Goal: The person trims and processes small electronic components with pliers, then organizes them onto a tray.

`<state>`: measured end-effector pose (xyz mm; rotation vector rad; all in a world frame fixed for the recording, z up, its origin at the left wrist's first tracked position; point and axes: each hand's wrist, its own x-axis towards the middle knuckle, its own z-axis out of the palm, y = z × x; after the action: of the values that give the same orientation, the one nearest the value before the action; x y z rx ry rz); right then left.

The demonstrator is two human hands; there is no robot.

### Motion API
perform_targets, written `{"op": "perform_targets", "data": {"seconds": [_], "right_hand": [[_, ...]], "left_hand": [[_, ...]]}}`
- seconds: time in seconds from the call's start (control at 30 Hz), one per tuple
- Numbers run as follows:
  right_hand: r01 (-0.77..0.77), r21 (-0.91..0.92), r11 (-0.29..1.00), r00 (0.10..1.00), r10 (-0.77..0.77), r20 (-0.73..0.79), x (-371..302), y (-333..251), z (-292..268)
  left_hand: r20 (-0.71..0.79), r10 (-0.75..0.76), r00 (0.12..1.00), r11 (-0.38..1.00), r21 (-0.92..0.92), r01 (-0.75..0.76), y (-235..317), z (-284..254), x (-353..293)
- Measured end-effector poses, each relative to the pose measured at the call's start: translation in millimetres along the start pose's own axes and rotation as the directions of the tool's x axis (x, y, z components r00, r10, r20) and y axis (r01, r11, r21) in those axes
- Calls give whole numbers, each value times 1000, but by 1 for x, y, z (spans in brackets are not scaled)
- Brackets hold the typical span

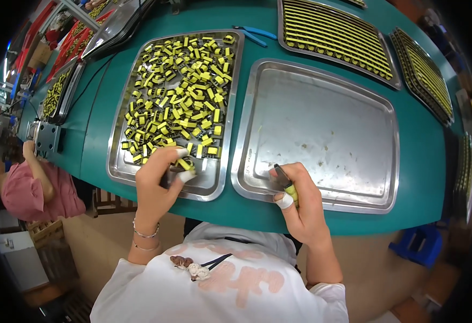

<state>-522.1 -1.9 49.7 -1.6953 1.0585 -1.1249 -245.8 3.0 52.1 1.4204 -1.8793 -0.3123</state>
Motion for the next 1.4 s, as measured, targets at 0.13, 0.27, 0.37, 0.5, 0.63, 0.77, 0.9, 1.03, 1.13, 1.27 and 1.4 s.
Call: {"op": "perform_targets", "data": {"seconds": [0.13,0.27,0.37,0.5,0.63,0.77,0.9,1.03,1.13,1.27,1.4], "right_hand": [[-102,51,993,995,102,12,2,-5,-3],[77,-329,941,989,-30,145,9,-5,-3],[224,-543,810,965,-107,238,6,-1,2],[293,-546,785,947,-162,276,1,1,3],[307,-540,784,937,-151,314,-3,-1,1],[285,-546,788,950,-157,271,-2,2,9],[265,-529,806,954,-140,266,2,1,10],[251,-519,817,950,-105,294,-1,-3,4],[235,-504,831,954,-98,284,-2,-1,5],[146,-418,897,987,-103,125,5,-5,-2],[21,-597,802,999,3,39,24,-6,-34]], "left_hand": [[278,-342,898,484,-766,422,27,5,0],[511,-285,811,-128,-859,496,35,22,8],[568,-290,770,-335,-814,474,30,30,6],[560,-382,735,-355,-824,442,36,27,8],[557,-385,736,-375,-823,426,32,28,8],[529,-396,751,-346,-843,411,31,32,5],[504,-376,778,-379,-849,368,32,31,9],[490,-377,786,-346,-862,371,29,31,7],[519,-410,750,-372,-846,382,28,35,6],[527,-329,784,-372,-835,406,29,37,7],[518,-291,804,-305,-847,436,31,39,4]]}}
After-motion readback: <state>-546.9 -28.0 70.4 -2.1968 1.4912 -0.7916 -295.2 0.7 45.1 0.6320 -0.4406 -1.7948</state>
